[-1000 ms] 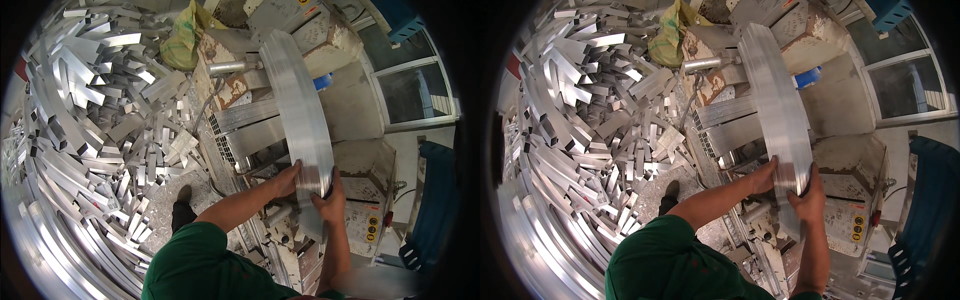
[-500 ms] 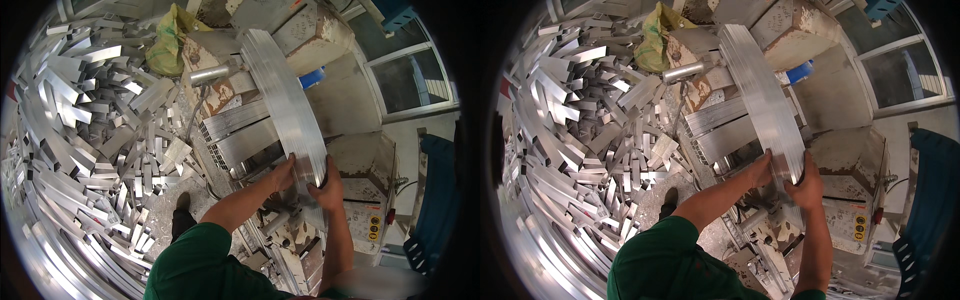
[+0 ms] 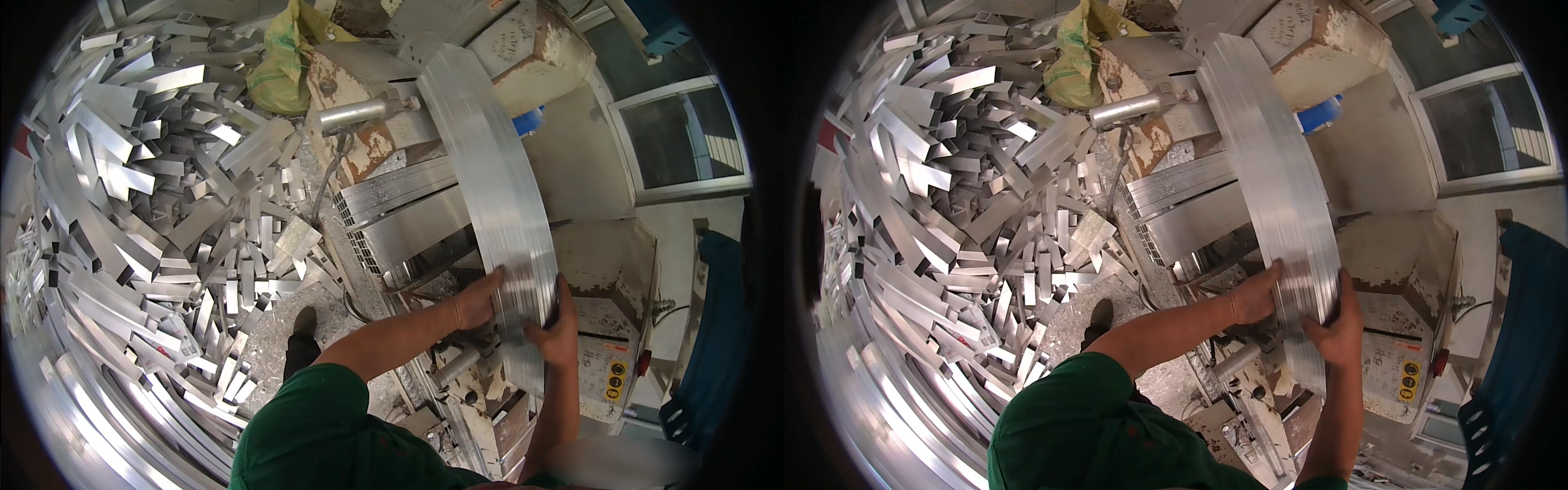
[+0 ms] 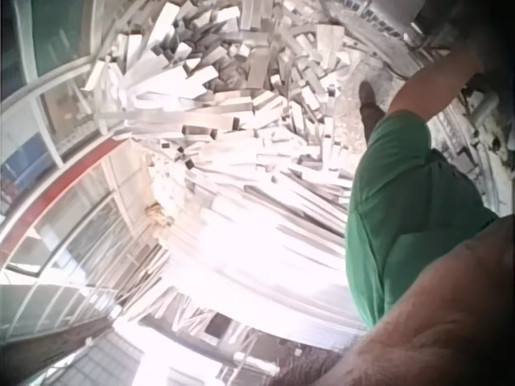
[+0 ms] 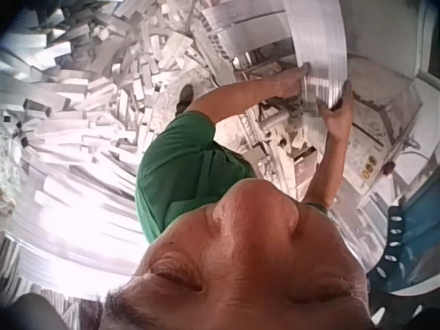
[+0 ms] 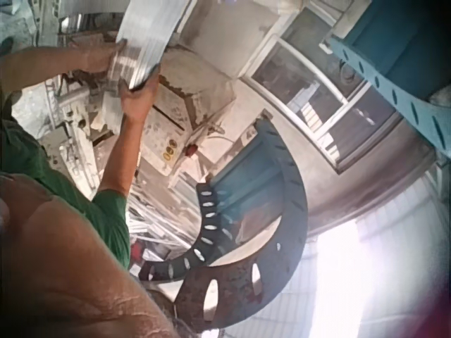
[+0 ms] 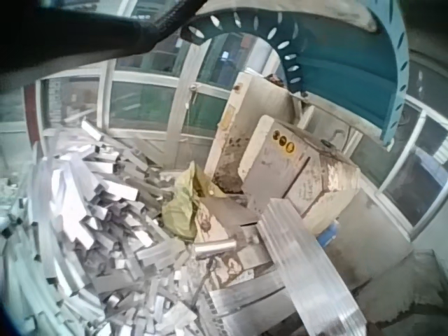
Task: The person picks up long metal profiles, places them into a cutting machine, and operates the controls to cut them. The cut pieces fall into a pile on the floor. The person repeats this process with several profiles.
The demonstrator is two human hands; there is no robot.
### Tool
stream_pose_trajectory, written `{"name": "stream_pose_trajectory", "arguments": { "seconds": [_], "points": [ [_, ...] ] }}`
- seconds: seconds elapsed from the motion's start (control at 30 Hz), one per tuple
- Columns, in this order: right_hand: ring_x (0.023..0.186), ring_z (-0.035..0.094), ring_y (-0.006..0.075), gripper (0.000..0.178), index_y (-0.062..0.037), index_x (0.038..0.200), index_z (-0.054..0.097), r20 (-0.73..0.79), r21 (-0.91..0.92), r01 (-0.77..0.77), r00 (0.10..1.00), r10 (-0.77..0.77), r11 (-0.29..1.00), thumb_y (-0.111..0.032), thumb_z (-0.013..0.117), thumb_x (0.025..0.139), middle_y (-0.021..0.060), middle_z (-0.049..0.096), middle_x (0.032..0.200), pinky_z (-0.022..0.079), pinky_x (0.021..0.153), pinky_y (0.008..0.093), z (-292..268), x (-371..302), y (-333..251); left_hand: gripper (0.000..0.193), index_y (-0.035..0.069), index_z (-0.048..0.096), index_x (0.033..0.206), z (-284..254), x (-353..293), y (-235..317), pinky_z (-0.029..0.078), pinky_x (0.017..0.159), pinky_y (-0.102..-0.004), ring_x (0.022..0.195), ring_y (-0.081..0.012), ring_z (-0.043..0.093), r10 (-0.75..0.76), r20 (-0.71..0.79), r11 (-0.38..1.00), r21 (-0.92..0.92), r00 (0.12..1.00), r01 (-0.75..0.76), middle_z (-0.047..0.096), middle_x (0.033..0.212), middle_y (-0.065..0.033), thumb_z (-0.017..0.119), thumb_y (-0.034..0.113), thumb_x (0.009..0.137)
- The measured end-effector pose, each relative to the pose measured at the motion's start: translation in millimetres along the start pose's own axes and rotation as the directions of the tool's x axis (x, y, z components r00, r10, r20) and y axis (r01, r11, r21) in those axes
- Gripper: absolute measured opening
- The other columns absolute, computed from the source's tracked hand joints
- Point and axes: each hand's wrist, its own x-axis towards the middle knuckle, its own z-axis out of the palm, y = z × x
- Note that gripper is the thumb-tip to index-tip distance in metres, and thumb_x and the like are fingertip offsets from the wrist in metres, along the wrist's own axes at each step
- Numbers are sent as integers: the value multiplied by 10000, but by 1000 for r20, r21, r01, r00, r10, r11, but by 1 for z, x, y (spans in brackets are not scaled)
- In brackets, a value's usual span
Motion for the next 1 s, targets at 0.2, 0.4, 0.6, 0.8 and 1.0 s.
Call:
{"name": "stream_pose_trajectory", "arguments": {
  "seconds": [0.2,0.4,0.6,0.8,1.0],
  "points": [
    [1223,535,271,935,127,1465,285,39,-79,-56,997,59,995,61,703,631,211,518,1341,406,1051,350,3,-2,-9,608,108,382,1472,-2,-9,1,360,1150,-419,1327,-233,480,-7,-41,1000,12,999,7,489,1452,-54,364,526,1033],
    [1230,553,300,941,130,1453,320,-8,-19,-56,998,56,998,-33,759,637,255,542,1330,425,1039,350,26,43,-11,641,76,415,1444,-7,-1,43,402,1115,-426,1298,-240,512,89,-73,996,-19,993,-91,525,1410,-78,386,552,1016],
    [1188,559,248,919,115,1474,281,-20,111,-45,999,48,993,39,705,662,198,548,1310,436,1011,327,18,62,-22,670,75,417,1444,15,13,69,400,1103,-421,1297,-219,509,116,-22,983,146,993,-112,527,1411,-64,367,584,1010],
    [1190,543,224,896,99,1464,312,-21,87,-26,999,28,996,62,688,652,174,547,1290,422,1025,328,6,59,-34,660,82,417,1447,22,19,67,356,1139,-410,1333,-211,472,86,-16,979,185,996,-81,510,1432,-56,353,577,1015],
    [1267,505,257,928,103,1479,286,6,-131,-4,1000,5,991,63,693,646,205,513,1365,391,1067,341,8,62,0,729,123,339,1506,-18,33,46,310,1172,-422,1383,-230,423,85,49,990,110,995,-90,447,1500,-43,382,623,978]
  ]
}}
